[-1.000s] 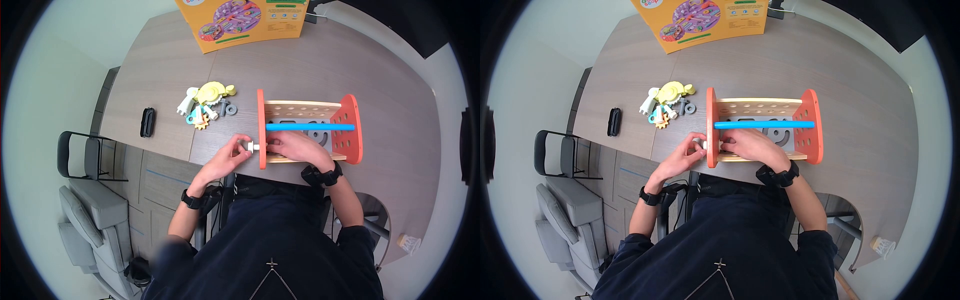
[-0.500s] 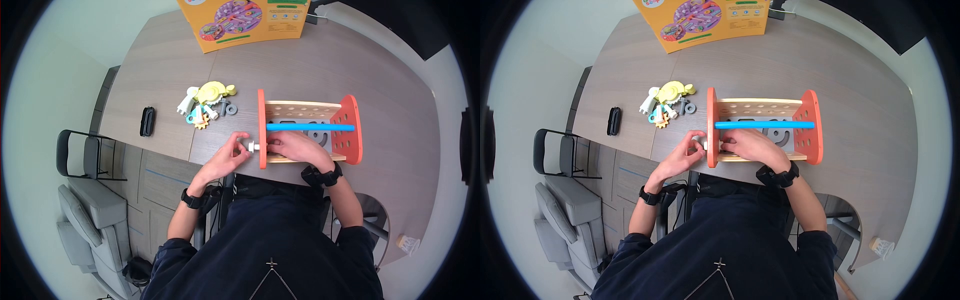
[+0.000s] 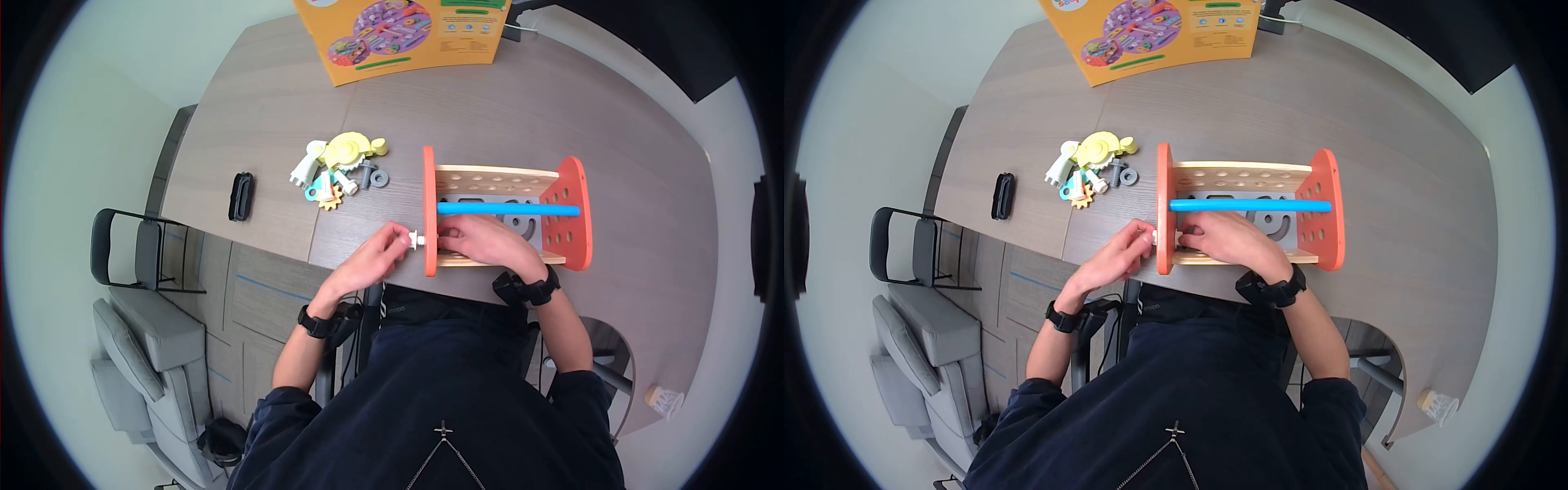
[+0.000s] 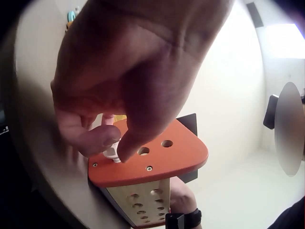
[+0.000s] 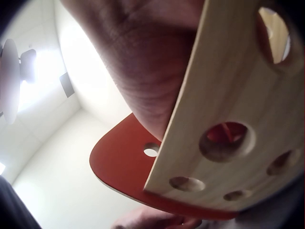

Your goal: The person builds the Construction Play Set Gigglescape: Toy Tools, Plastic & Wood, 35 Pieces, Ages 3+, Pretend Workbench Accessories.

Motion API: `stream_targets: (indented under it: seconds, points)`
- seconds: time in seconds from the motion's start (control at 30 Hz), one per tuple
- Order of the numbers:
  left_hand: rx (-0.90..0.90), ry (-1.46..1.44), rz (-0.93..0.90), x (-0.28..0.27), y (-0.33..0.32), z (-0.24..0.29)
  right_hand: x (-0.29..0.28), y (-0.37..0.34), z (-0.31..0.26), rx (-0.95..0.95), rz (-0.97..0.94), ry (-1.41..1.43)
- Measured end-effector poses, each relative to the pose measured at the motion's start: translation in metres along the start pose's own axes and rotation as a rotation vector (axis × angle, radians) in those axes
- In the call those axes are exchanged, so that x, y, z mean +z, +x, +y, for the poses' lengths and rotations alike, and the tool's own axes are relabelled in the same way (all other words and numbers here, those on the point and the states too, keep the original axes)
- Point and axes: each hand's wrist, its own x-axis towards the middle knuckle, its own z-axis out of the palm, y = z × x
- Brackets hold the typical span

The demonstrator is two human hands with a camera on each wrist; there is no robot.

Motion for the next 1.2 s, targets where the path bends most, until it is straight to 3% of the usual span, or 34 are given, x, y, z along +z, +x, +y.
stream_targets:
  seconds: [0.1,0.2,0.3,0.4,0.5,0.6,0.67,0.73,0.8,0.9,1.0,1.07,1.2]
  points:
    - [-0.059,0.071,-0.004,-0.009,0.017,-0.023,0.000,0.000,-0.001,-0.003,0.001,-0.003]
    - [0.024,0.083,-0.086,-0.009,0.013,-0.016,-0.001,-0.001,-0.001,-0.006,0.004,0.003]
    - [0.240,0.000,0.089,0.006,0.003,-0.004,-0.003,-0.003,-0.005,-0.008,0.008,0.013]
    - [0.075,0.045,0.116,0.002,0.000,0.002,-0.002,-0.002,-0.005,-0.016,0.019,0.017]
    - [-0.074,0.146,0.032,-0.008,0.014,-0.011,0.001,-0.001,-0.002,-0.031,0.020,0.021]
    - [-0.007,0.104,-0.085,-0.009,0.017,-0.022,-0.001,-0.001,-0.003,-0.026,0.010,0.017]
    - [0.203,0.060,0.040,0.002,0.009,-0.013,-0.001,-0.001,-0.003,-0.027,0.010,0.016]
    - [0.273,0.051,0.100,0.005,0.006,-0.009,0.001,0.001,0.001,-0.041,0.018,0.019]
    - [0.204,0.076,0.098,0.000,0.005,-0.009,0.001,0.001,0.000,-0.038,0.020,0.007]
    - [-0.084,0.127,-0.011,-0.011,0.013,-0.008,0.002,0.001,0.002,-0.050,0.029,0.014]
    - [-0.044,0.068,-0.115,-0.011,0.019,-0.022,0.003,0.001,0.002,-0.056,0.033,0.034]
    - [0.132,0.018,0.013,0.002,0.010,-0.012,0.003,0.001,0.004,-0.056,0.032,0.050]
    - [0.159,0.041,0.078,0.005,0.003,0.000,0.009,0.006,0.012,-0.073,0.039,0.072]
